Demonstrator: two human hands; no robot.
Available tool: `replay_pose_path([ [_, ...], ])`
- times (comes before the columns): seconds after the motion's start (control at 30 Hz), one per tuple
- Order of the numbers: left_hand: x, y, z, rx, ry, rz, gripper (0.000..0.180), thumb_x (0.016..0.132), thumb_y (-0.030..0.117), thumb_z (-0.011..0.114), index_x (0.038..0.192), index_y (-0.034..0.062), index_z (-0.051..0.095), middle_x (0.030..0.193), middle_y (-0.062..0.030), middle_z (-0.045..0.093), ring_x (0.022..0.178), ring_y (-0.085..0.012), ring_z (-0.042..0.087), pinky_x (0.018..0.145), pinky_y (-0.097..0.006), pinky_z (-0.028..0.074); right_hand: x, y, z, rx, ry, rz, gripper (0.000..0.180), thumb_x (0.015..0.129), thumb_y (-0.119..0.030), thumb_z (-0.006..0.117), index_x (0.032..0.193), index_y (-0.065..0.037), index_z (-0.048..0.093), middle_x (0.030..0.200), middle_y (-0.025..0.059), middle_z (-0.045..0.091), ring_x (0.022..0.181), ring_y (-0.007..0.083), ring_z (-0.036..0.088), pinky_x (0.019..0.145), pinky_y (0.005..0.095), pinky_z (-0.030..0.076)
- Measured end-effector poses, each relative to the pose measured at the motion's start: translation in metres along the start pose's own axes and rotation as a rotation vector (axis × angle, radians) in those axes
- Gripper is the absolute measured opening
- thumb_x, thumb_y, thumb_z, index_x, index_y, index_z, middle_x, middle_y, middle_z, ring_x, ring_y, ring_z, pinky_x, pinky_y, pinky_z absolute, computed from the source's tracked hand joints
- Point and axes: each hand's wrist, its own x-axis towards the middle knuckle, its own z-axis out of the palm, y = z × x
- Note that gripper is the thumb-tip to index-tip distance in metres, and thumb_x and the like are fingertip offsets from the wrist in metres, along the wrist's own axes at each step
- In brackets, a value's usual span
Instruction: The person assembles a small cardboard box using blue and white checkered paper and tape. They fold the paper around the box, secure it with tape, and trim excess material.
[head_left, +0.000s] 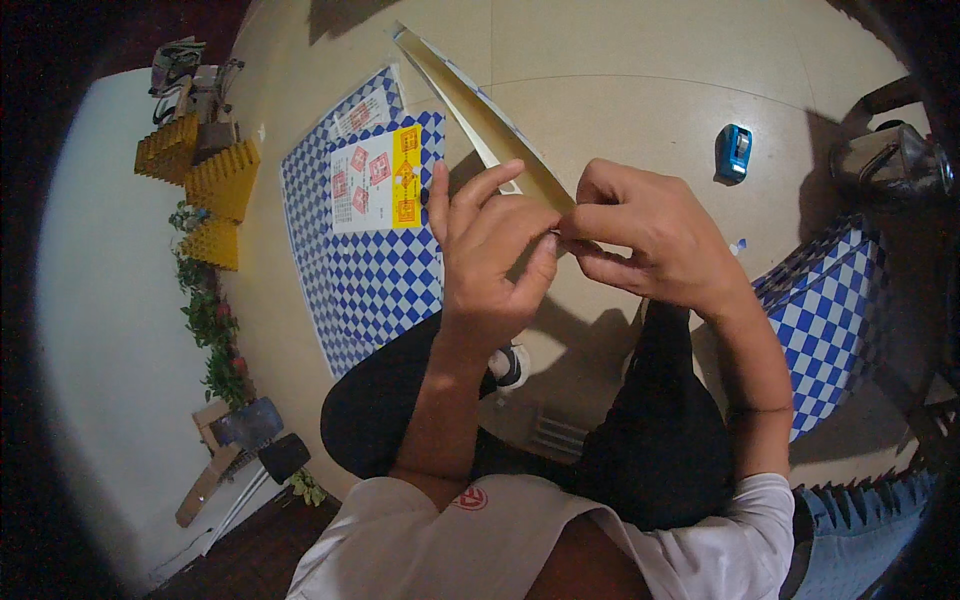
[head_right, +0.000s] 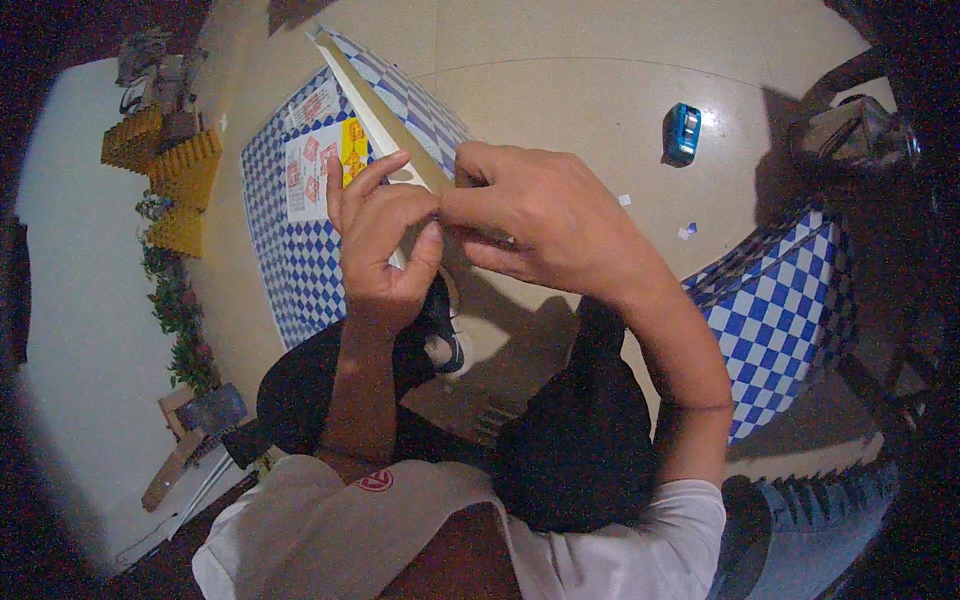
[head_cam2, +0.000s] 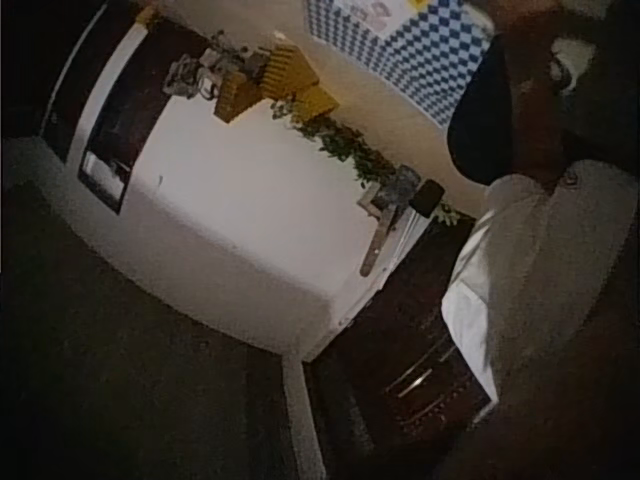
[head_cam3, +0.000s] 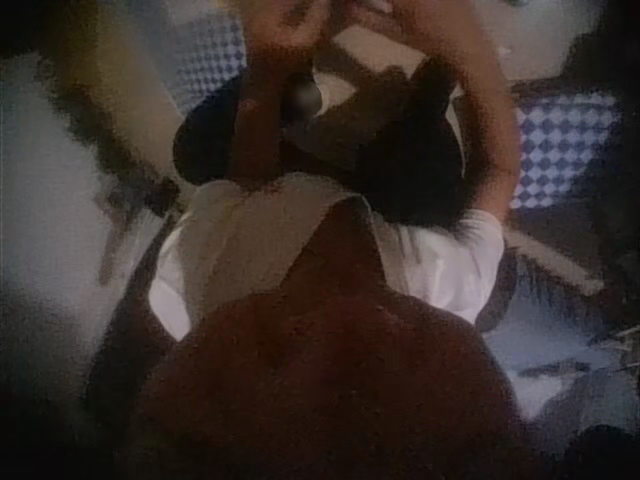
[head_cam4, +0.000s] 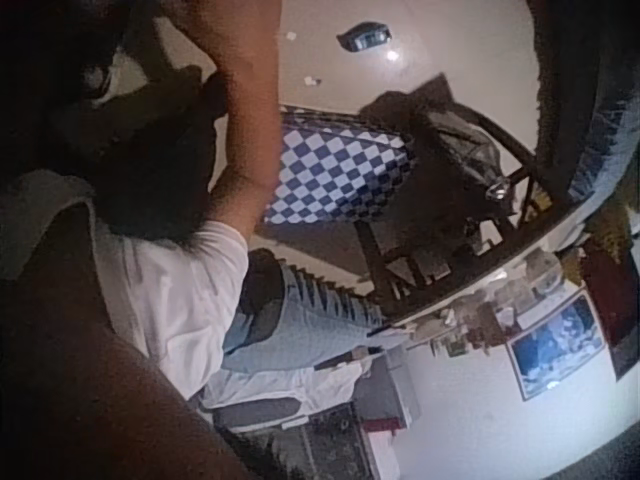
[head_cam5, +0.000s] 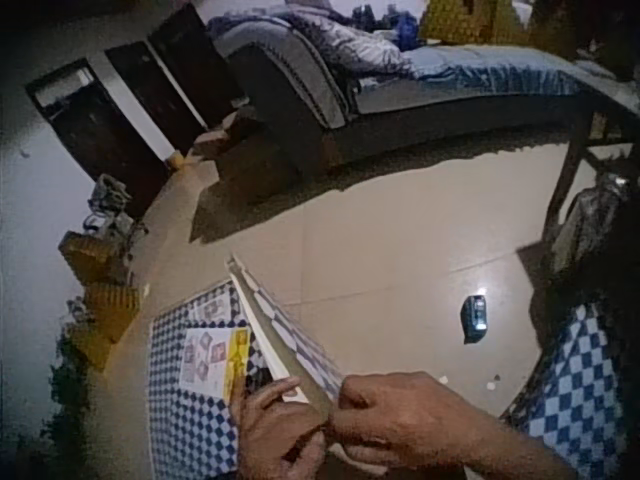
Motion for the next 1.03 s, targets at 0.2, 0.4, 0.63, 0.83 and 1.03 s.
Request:
replay_pose_path([
  [0.2, 0.001, -0.007, 0.001, -0.048, -0.026, 0.025, 0.009, 0.078, 0.006, 0.069, 0.085, 0.0113, 0.07, 0.093, -0.0019, 0.067, 0.124, -0.0261, 0.056, 0.121, -0.058, 0.013, -0.003, 0.003, 0.005, -0.015, 0.06, -0.06, 0.02, 0.073, -0.015, 0.074, 0.085, -0.008, 0.059, 0.086, 0.0084, 0.057, 0.073, 0.0304, 0.062, 0.059, 0.0421, 0.049],
  [0.4, -0.001, -0.015, 0.005, -0.075, 0.006, 0.03, 0.009, 0.077, 0.006, 0.067, 0.083, 0.0118, 0.069, 0.094, -0.0018, 0.066, 0.125, -0.0268, 0.056, 0.121, -0.059, 0.014, -0.005, 0.008, 0.01, -0.017, 0.045, -0.182, 0.019, 0.076, -0.015, 0.072, 0.086, -0.008, 0.059, 0.088, 0.0082, 0.058, 0.075, 0.0312, 0.062, 0.06, 0.0419, 0.05],
  [0.63, -0.008, -0.019, 0.012, -0.161, 0.083, 0.067, 0.017, 0.072, 0.0, 0.069, 0.087, 0.008, 0.069, 0.098, -0.0071, 0.07, 0.127, -0.0358, 0.057, 0.116, -0.059, 0.029, 0.001, -0.003, 0.01, -0.049, 0.16, 0.011, 0.022, 0.077, -0.016, 0.071, 0.095, -0.009, 0.06, 0.096, 0.0128, 0.058, 0.084, 0.0339, 0.062, 0.069, 0.0431, 0.052],
  [0.83, -0.011, -0.024, 0.013, -0.21, 0.111, 0.072, 0.02, 0.069, 0.0, 0.069, 0.087, 0.0074, 0.067, 0.098, -0.0098, 0.071, 0.126, -0.0371, 0.058, 0.116, -0.06, 0.03, 0.001, -0.013, 0.011, -0.078, 0.159, 0.073, 0.019, 0.081, -0.018, 0.068, 0.096, -0.008, 0.06, 0.099, 0.0135, 0.058, 0.085, 0.0343, 0.063, 0.07, 0.0429, 0.052],
  [1.03, -0.011, -0.029, 0.017, -0.236, 0.117, 0.079, 0.025, 0.068, 0.002, 0.069, 0.091, 0.0093, 0.065, 0.103, -0.011, 0.072, 0.125, -0.0384, 0.058, 0.117, -0.063, 0.027, 0.0, -0.012, 0.018, 0.002, 0.147, 0.126, 0.022, 0.08, -0.021, 0.07, 0.095, -0.008, 0.06, 0.101, 0.0136, 0.059, 0.087, 0.0351, 0.064, 0.072, 0.0429, 0.054],
])
